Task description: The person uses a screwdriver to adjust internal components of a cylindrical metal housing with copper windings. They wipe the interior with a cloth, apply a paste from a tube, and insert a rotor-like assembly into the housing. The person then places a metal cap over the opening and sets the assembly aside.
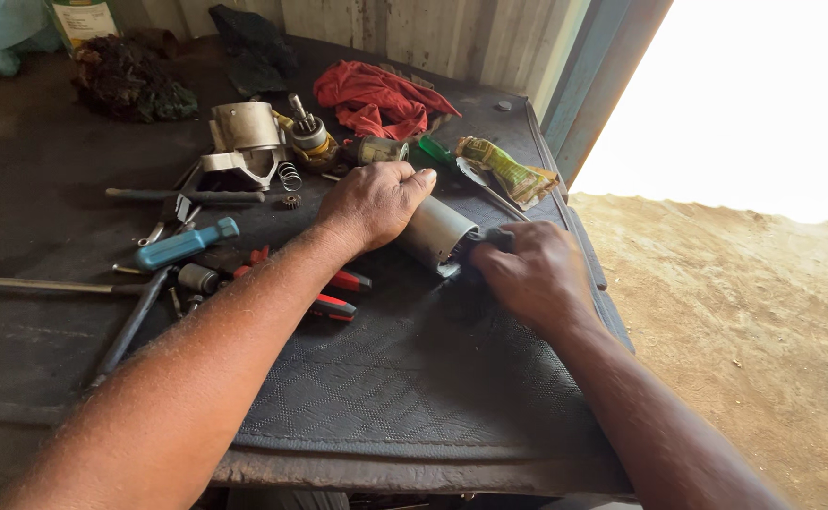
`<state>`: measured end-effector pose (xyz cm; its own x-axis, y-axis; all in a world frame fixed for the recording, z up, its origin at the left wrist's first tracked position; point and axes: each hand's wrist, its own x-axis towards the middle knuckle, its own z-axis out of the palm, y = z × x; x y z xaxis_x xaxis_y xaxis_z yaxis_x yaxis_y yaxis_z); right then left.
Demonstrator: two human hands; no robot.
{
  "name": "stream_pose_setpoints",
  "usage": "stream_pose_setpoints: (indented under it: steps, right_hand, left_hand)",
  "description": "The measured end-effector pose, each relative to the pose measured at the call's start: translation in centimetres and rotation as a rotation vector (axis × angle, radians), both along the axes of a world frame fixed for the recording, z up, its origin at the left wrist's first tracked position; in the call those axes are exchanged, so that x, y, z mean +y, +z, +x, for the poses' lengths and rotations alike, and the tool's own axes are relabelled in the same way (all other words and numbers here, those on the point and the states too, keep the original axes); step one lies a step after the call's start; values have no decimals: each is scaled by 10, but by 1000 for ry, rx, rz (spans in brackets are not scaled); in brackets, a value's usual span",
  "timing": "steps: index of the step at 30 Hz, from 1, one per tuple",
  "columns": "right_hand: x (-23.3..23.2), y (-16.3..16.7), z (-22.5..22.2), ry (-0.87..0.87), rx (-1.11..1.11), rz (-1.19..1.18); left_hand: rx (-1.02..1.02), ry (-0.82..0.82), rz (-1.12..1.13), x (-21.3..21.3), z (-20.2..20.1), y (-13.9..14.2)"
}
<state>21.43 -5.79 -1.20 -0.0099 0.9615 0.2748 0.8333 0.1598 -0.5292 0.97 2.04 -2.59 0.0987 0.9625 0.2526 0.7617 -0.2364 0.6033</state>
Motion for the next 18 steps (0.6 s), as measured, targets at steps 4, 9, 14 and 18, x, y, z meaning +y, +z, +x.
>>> stream_pose_setpoints:
  steps: [4,9,14,18]
  right_hand:
    - [-13,2,23,-143,104,170]
    - [-11,0,29,-234,147,209]
    - [-9,-1,29,-194,173,60]
    - [-8,-2,29,-131,72,-39]
  left_hand:
    - [5,-10,12,0,1,-1]
    - [18,6,8,-2,2,-2]
    - [13,-2,30,-4,3,0]
    - [14,-9,10,-4,3,0]
